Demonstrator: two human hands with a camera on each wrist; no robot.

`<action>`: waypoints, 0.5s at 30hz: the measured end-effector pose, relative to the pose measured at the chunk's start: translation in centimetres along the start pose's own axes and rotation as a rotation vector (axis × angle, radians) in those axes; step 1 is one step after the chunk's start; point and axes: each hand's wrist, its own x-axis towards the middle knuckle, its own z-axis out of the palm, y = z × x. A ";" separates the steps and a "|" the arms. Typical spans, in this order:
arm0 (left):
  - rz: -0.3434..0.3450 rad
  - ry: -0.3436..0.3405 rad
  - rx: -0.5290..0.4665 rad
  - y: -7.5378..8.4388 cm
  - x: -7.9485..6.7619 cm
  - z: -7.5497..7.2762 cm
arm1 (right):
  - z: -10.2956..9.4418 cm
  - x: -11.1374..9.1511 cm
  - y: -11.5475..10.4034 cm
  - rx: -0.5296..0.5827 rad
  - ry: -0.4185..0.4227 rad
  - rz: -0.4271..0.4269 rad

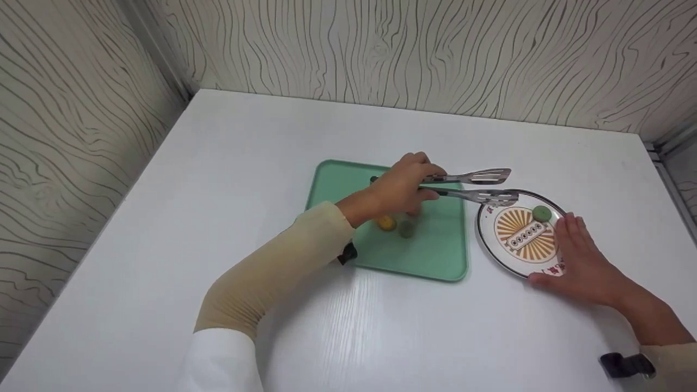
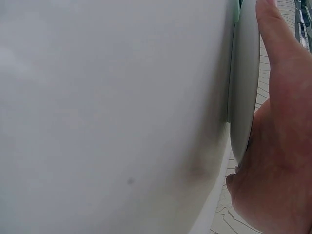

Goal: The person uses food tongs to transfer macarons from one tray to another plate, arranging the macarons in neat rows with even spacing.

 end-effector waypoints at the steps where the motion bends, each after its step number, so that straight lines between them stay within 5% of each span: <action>1: -0.001 0.000 -0.007 -0.1 -0.1 -0.1 | 0.0 0.0 0.0 -0.002 0.000 -0.001; 15: 0.062 0.030 -0.074 -2.0 -1.4 -0.6 | -0.1 -0.3 -0.1 0.000 -0.009 0.012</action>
